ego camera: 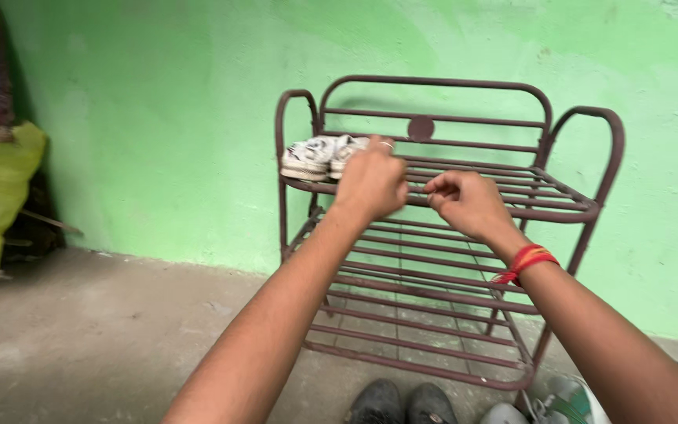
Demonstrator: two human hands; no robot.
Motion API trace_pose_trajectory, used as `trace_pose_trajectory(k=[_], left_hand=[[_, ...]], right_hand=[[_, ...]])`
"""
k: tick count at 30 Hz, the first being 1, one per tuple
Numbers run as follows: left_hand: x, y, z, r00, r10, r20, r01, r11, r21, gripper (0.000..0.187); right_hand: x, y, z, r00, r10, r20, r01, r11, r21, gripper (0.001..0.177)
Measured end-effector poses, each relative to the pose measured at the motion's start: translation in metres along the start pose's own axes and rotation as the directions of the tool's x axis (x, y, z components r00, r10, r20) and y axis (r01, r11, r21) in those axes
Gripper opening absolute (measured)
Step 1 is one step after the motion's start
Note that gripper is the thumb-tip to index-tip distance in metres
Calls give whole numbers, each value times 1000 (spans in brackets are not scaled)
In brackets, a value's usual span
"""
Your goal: The person removes various shoes and sandals from a three-tier metal shoe rack and places them on the floor. The person handles each pair one at a time, stacking them into a pile. Finally, the person wipes the empty rack with a cloth.
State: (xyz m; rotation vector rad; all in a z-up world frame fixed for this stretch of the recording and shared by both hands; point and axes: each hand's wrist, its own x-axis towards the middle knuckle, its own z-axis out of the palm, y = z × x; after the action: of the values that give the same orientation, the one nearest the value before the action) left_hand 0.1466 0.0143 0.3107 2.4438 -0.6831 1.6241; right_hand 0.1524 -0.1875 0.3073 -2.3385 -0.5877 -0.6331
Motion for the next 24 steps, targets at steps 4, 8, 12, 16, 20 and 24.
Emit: trace_pose_trajectory(k=[4, 8, 12, 16, 20, 24], left_hand=[[12, -56, 5, 949, -287, 133, 263, 949, 173, 37], [7, -79, 24, 789, -548, 277, 491, 834, 250, 69], [-8, -97, 37, 755, -639, 149, 586, 758, 286, 91], [-16, -102, 35, 692, -688, 218, 658, 725, 201, 92], [-10, -111, 24, 639, -650, 411, 617, 752, 231, 80], [-12, -126, 23, 693, -620, 369, 591, 781, 202, 73]], right_hand=[[31, -11, 27, 972, -214, 96, 232, 942, -244, 40], [57, -22, 64, 979, -186, 79, 201, 927, -317, 56], [88, -29, 105, 999, 12, 51, 5, 946, -323, 68], [108, -26, 136, 984, -160, -80, 141, 970, -198, 74], [108, -48, 133, 991, 115, -75, -126, 976, -179, 98], [118, -61, 124, 993, 107, 43, -96, 974, -206, 103]])
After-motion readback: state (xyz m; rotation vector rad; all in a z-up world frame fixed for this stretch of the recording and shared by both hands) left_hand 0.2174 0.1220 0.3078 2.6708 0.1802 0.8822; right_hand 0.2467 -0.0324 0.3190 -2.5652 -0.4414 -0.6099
